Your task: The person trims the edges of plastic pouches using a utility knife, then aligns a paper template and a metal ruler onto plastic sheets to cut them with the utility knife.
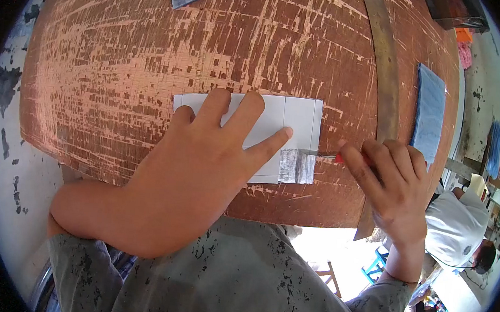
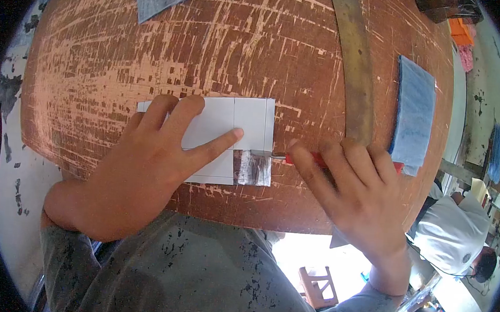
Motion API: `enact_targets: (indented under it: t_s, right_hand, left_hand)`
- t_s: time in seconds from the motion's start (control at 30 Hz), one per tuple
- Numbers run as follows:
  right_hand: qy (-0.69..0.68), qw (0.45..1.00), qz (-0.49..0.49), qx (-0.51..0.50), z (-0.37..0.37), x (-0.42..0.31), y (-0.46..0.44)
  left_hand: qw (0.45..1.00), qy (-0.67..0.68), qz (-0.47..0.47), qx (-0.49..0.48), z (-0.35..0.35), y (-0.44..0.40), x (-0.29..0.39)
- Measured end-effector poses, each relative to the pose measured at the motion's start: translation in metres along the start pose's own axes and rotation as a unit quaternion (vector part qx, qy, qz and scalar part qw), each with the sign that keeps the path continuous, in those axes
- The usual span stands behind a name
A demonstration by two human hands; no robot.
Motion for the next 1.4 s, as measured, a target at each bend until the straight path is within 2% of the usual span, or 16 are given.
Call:
enact_targets:
  t_s: [0.5,1.2,1.27,1.3,1.37,1.4]
  right_hand:
    - [-0.025,1.0,0.01,-0.008,0.0,0.01,0.005]
    - [-0.056,0.998,0.027,0.021,0.006,0.022,0.023]
    - [-0.098,0.987,0.114,0.062,-0.009,0.026,0.035]
    - [-0.098,0.986,0.116,0.063,-0.012,0.016,0.037]
    - [-0.191,0.939,0.262,0.112,-0.019,0.004,0.05]
    - [-0.241,0.91,0.323,0.095,-0.013,-0.01,0.056]
  left_hand:
    - [1.0,0.001,-0.001,0.008,0.0,0.0,0.0]
    - [0.999,0.018,0.018,-0.031,-0.001,0.0,0.0]
    - [0.999,0.024,0.021,-0.024,0.0,0.001,-0.001]
    - [0.999,0.023,0.022,-0.025,0.0,0.001,-0.001]
    - [0.999,0.028,0.022,-0.022,0.0,0.001,-0.001]
    - [0.999,0.025,0.025,-0.023,0.0,0.0,0.0]
Point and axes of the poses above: each hand's wrist, its own y-axis away from the middle knuckle, its own z-axis out of the palm, x = y × z, the point moved 8 cm from there along -y, towards the middle knuckle, and after that the axes turned 6 degrees about -z, right-handed, at the moved point
